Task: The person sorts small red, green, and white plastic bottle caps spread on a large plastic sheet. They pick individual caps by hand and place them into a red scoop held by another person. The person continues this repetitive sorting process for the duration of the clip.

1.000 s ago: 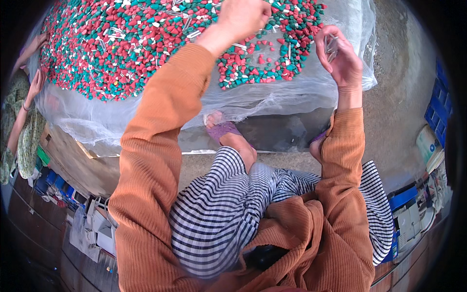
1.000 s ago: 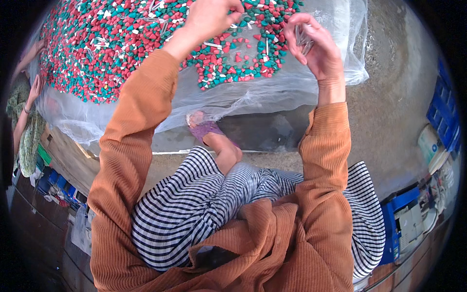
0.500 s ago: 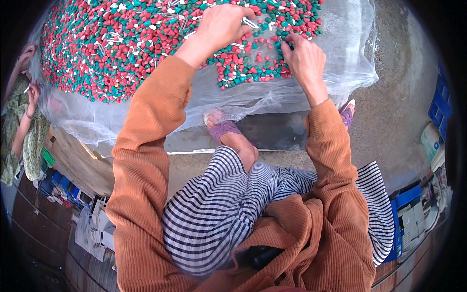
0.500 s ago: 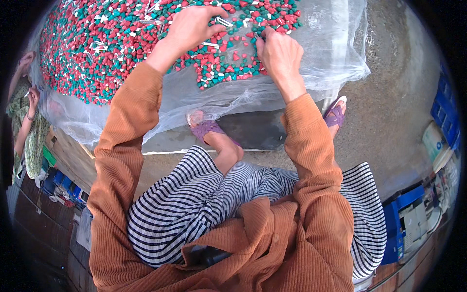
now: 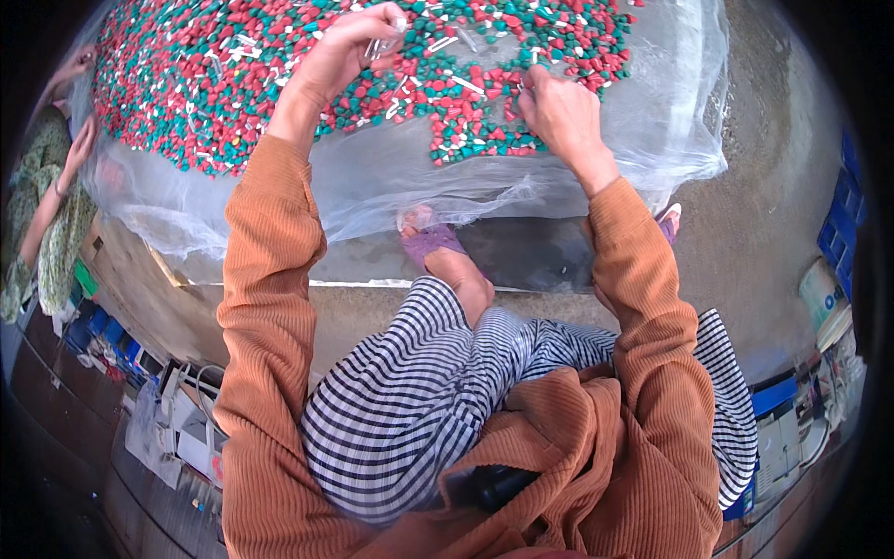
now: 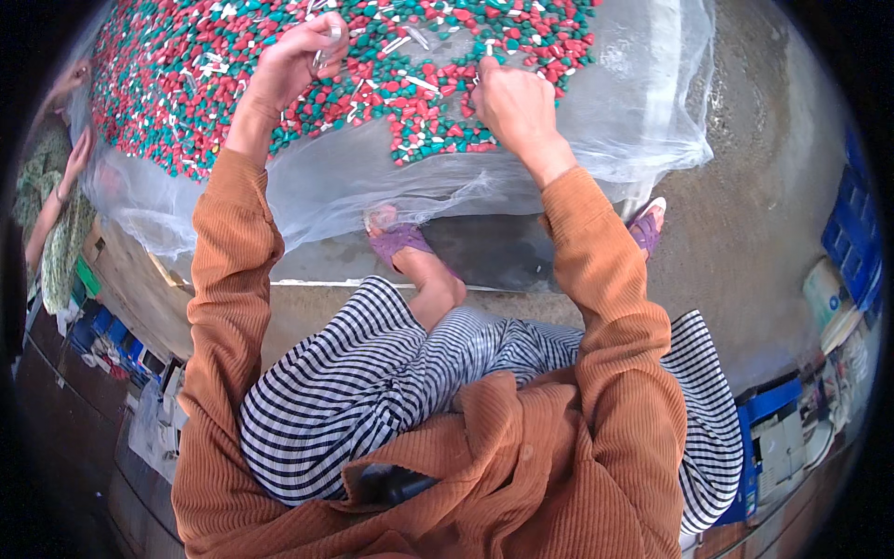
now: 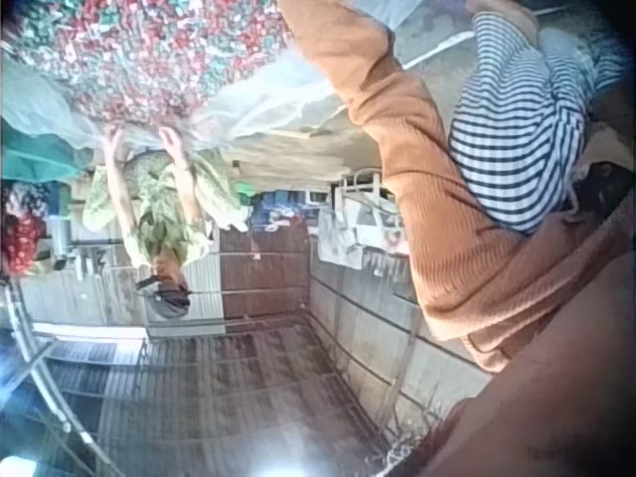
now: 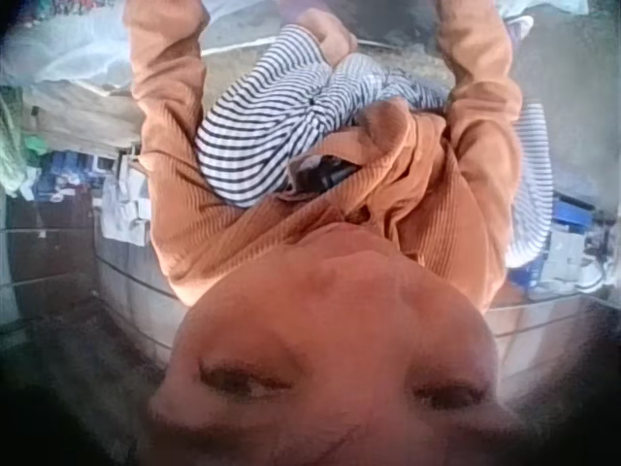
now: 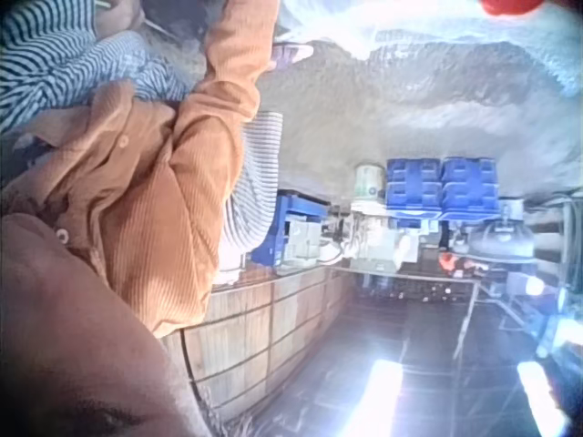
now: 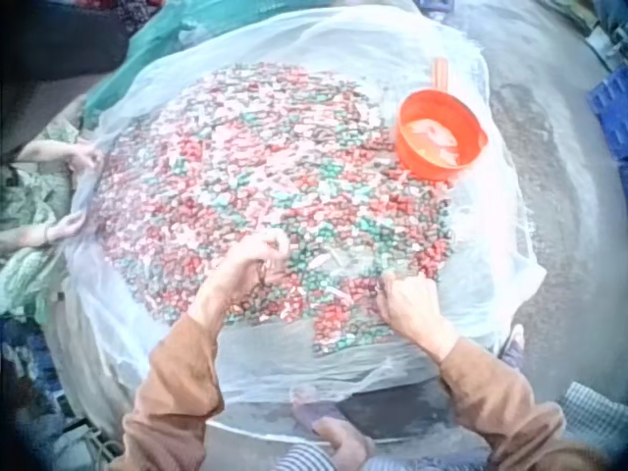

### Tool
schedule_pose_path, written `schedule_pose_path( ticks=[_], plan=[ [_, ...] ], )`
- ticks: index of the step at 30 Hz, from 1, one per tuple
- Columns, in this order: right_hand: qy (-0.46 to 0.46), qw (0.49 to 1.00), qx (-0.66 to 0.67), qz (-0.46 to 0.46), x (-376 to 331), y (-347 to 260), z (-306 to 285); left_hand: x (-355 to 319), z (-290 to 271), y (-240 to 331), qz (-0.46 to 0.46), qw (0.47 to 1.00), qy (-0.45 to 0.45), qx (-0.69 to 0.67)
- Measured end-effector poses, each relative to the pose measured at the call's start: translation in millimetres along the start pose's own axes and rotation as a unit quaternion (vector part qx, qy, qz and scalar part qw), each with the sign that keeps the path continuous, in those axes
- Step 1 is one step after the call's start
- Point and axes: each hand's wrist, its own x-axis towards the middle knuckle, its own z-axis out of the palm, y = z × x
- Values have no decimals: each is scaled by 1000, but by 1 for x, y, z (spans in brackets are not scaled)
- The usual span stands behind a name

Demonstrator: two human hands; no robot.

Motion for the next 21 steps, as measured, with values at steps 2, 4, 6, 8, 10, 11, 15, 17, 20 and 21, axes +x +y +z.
schedule_pose_path(
  ticks=[2,4,6,8,10,11,15,17,20,21],
  plan=[
    [-18,999,13,36,2,7,0,2,31,13,43,995,20,-84],
    [-24,998,34,52,3,0,-5,-2,23,3,44,993,110,28],
    [-8,998,38,45,0,-6,-6,8,26,-17,63,917,210,334],
    [-4,999,30,40,-3,-9,-5,20,43,-28,49,772,232,589],
    [-36,997,4,68,-5,-12,5,26,61,-38,76,637,268,719],
    [-52,995,-8,83,-6,-13,7,27,61,-41,84,623,269,730],
    [-54,994,12,90,-7,-13,4,29,55,-45,115,598,258,750],
    [-67,980,166,88,-4,8,7,28,55,-43,134,592,237,759],
    [-143,851,479,159,1,23,-15,26,49,-27,-10,775,251,579],
    [-177,768,588,183,3,22,-24,18,30,-36,29,878,279,389]
  ],
)
